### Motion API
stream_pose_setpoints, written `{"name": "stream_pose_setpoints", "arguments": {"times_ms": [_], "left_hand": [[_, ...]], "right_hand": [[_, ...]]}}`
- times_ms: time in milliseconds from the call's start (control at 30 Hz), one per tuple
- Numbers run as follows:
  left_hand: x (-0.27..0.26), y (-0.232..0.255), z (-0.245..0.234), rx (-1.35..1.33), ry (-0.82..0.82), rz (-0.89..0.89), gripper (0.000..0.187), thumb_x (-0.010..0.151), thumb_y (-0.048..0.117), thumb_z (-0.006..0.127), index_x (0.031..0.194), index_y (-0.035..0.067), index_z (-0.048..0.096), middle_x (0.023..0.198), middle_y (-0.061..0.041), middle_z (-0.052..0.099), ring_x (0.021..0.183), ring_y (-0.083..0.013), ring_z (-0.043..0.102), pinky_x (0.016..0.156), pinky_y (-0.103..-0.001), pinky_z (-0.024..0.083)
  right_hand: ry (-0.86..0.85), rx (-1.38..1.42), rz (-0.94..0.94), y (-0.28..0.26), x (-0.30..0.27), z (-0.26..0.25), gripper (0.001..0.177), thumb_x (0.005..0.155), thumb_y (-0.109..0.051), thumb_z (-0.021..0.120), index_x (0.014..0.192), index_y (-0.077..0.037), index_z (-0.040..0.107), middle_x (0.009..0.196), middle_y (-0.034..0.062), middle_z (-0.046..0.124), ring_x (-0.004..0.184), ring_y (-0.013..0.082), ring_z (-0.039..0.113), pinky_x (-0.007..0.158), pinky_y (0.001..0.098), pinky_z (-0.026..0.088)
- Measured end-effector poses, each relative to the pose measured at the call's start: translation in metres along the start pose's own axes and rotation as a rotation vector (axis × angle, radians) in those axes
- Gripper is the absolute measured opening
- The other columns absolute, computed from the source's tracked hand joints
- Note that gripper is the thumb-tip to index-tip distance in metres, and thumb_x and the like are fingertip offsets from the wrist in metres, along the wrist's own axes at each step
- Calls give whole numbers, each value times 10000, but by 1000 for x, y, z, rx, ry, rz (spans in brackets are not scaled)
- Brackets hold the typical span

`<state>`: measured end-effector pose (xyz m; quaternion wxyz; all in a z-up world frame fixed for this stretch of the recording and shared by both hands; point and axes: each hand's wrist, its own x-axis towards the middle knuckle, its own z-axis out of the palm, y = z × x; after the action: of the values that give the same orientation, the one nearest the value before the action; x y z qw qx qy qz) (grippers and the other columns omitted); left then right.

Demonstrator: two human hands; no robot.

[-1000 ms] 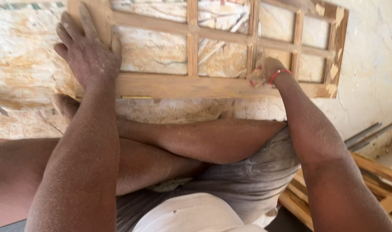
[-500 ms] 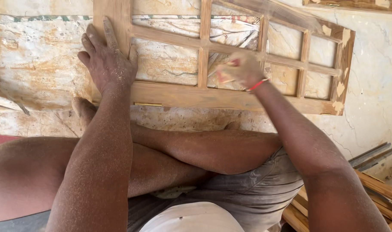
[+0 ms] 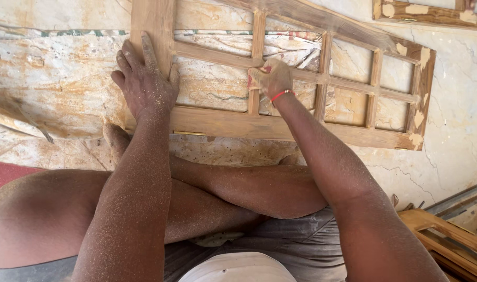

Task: The person sits on the floor and sands a wooden window frame using a sanding block. They systematically work across the frame's surface, including the edges and inner grid sections, to smooth the wood.

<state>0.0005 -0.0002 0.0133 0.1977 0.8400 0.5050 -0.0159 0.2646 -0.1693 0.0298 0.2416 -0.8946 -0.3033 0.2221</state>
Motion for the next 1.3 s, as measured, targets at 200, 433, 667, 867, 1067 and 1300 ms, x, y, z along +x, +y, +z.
{"name": "stream_pose_setpoints", "arguments": {"times_ms": [200, 433, 667, 867, 1067, 1300], "left_hand": [[-3, 0, 5, 28, -5, 21, 824, 1052, 714, 269, 1667, 206, 59, 1646, -302, 182, 1508, -464, 203, 1162, -657, 227], [1, 0, 3, 14, -52, -21, 854, 1042, 760, 227, 1670, 223, 11, 1663, -292, 160, 1537, -466, 188, 1201, -657, 191], [1, 1, 0, -4, -4, 3, 885, 1042, 763, 264, 1677, 195, 25, 1677, -316, 148, 1531, -488, 206, 1198, -661, 193], [-3, 5, -6, -83, 15, -21, 873, 1029, 701, 357, 1696, 182, 138, 1665, -309, 185, 1544, -483, 229, 1222, -656, 211], [11, -2, 14, -59, 143, 34, 895, 1061, 741, 448, 1665, 114, 237, 1586, -372, 217, 1441, -541, 217, 1129, -718, 199], [29, -4, 34, -109, 114, 11, 873, 1059, 643, 485, 1639, 38, 243, 1668, -298, 184, 1520, -458, 238, 1168, -688, 231]], "right_hand": [[-320, -136, 200, 22, -21, -2, 316, 865, -333, 819, 850, -52, 674, 740, 109, 716, 479, 134, 641, 400, 285, 513], [-220, -482, -88, 41, -45, -60, 443, 880, -552, 748, 860, -110, 761, 771, 64, 715, 582, 106, 638, 539, 339, 558], [-156, 107, 125, 59, -81, -134, 288, 910, -257, 779, 1071, -33, 697, 846, 93, 753, 604, 154, 704, 468, 285, 566], [-124, -2, 87, 52, -67, -118, 265, 914, -247, 760, 1077, -50, 693, 908, 89, 721, 700, 154, 707, 552, 263, 630], [-103, -371, -55, 75, -48, -103, 247, 915, -288, 808, 964, -51, 759, 853, 109, 750, 737, 140, 695, 693, 281, 548], [-30, -99, 65, 125, -35, -118, 167, 931, -219, 767, 990, -63, 782, 779, -6, 719, 681, 81, 611, 559, 255, 485]]}}
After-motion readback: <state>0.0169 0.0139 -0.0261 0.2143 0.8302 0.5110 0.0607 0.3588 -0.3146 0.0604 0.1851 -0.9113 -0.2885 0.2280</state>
